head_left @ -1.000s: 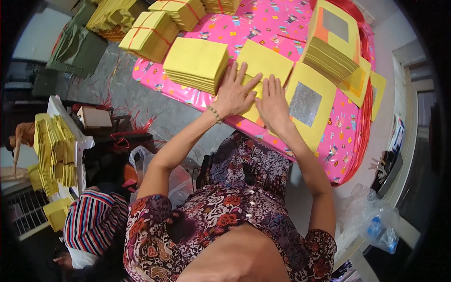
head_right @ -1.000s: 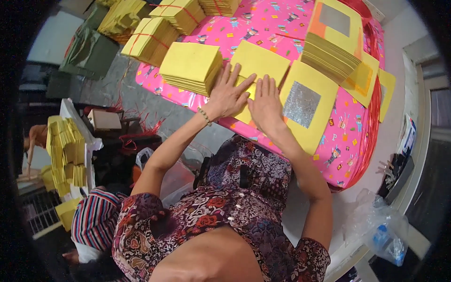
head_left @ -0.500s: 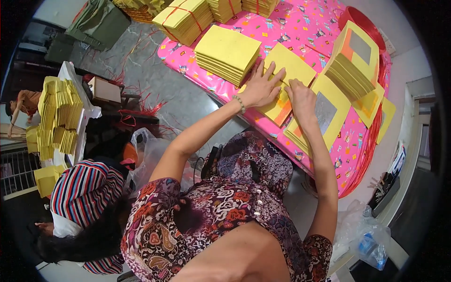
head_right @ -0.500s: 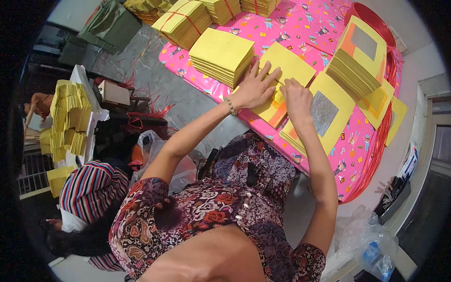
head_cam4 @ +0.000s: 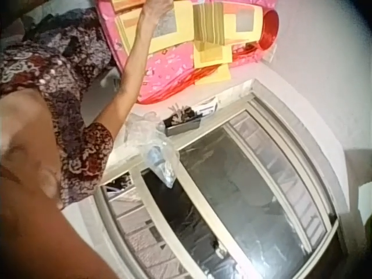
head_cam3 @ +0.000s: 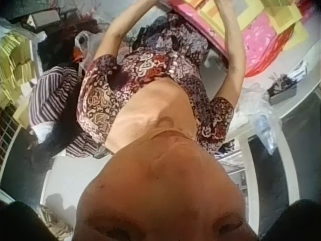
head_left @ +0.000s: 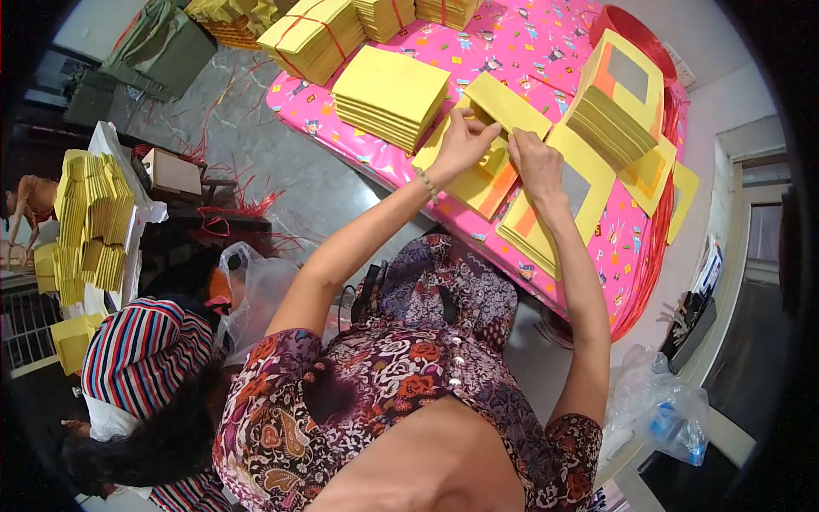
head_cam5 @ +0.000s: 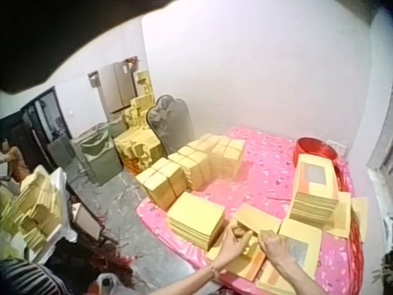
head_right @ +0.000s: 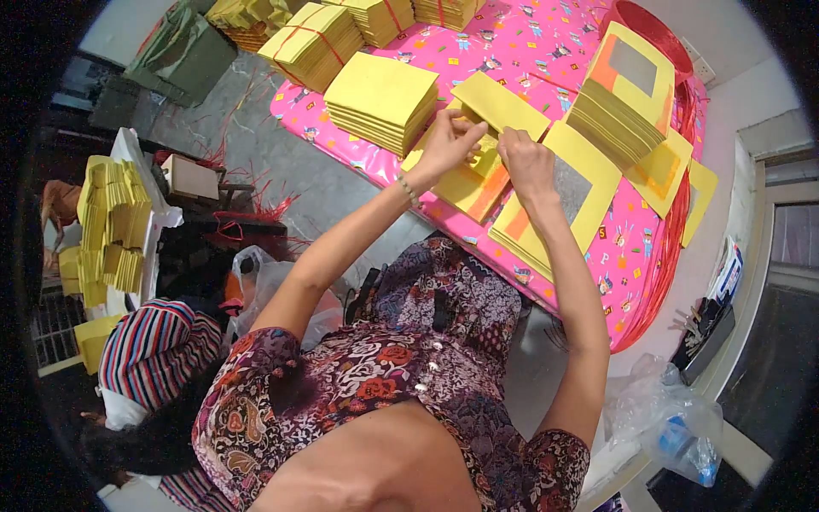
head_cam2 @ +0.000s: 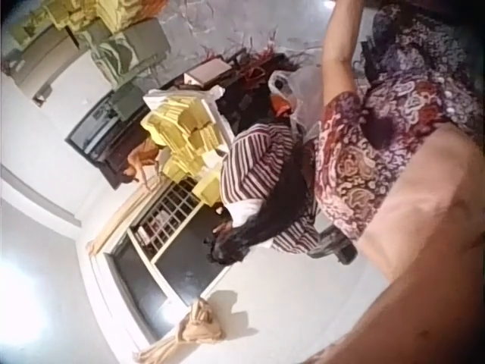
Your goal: Stacking and organizing joss paper with gold/silver leaf details.
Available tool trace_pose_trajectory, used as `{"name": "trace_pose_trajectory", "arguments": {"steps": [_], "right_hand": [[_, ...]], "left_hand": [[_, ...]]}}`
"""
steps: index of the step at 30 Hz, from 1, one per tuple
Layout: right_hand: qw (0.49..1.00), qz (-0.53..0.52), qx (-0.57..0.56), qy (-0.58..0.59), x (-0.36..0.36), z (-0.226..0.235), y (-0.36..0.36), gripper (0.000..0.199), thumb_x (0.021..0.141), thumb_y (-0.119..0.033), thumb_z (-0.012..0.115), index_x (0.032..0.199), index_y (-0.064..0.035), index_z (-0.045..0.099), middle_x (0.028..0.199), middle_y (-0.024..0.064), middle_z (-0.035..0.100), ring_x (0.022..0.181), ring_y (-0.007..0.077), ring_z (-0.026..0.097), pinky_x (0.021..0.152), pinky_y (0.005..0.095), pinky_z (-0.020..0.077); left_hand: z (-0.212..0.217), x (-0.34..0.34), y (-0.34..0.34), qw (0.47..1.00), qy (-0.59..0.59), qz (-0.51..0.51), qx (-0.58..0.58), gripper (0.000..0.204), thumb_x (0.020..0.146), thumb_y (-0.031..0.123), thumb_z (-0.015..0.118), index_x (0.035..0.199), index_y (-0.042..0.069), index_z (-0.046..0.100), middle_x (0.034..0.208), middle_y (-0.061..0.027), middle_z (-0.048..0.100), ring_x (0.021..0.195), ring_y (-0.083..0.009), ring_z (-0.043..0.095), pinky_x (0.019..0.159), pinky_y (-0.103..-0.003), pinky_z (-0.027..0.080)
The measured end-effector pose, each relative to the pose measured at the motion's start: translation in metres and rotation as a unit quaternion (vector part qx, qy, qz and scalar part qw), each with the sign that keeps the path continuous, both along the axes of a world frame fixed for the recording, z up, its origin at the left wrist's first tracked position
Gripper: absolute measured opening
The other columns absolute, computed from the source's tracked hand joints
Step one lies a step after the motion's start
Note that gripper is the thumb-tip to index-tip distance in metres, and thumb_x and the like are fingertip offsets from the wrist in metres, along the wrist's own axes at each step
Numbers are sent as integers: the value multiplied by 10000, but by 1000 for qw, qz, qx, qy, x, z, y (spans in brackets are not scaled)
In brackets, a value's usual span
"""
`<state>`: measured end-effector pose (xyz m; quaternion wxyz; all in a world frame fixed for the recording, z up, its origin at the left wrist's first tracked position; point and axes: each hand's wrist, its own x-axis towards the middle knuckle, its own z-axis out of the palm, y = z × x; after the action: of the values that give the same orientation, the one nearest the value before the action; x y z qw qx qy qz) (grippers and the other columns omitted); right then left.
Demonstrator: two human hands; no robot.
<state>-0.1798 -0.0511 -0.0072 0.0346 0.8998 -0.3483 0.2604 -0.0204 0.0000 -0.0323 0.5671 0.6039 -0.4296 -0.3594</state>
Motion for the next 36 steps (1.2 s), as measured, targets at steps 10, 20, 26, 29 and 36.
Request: {"name": "trace_pose_trajectory", "arguments": {"steps": [10, 20, 26, 29, 36], "right_hand": [[995, -37, 27, -91, -10, 25, 15, 262, 910, -229, 677, 1107, -58, 671, 1024, 124, 694, 904, 287, 690, 790, 397, 549], [820, 2, 371, -435, 31, 55, -1, 668, 958, -208, 662, 1452, 28, 279, 1226, 218, 545, 998, 255, 654, 774, 342, 556], [780, 35, 484, -395, 100, 56, -4, 706, 904, -126, 704, 1417, 71, 261, 1139, 198, 580, 877, 213, 669, 719, 312, 551], [788, 48, 488, -372, 124, 38, -14, 745, 889, -145, 717, 1424, 79, 250, 1142, 205, 600, 897, 223, 669, 766, 329, 551], [831, 6, 489, -266, 144, -4, -27, 681, 863, -166, 689, 1364, 81, 301, 1099, 221, 633, 960, 261, 654, 848, 374, 527]], "left_hand": [[33, -15, -28, 981, 180, 60, -39, 407, 844, 66, 664, 1161, -6, 420, 944, -116, 644, 722, -134, 655, 519, -258, 515], [108, 62, 28, 971, 198, 52, -120, 676, 867, 30, 676, 1409, 53, 273, 1075, -180, 654, 778, -220, 702, 595, -315, 609], [94, 149, 38, 990, -22, 104, -98, 556, 847, 112, 714, 1325, -13, 457, 986, -130, 680, 790, -159, 683, 636, -267, 551], [76, 183, 38, 982, -107, 135, -71, 456, 848, 180, 733, 1212, -44, 574, 956, -98, 708, 802, -131, 680, 668, -255, 533], [30, 204, 41, 980, -147, 133, -10, 443, 854, 175, 757, 1194, -49, 581, 1017, -110, 713, 900, -149, 680, 784, -263, 521]]}}
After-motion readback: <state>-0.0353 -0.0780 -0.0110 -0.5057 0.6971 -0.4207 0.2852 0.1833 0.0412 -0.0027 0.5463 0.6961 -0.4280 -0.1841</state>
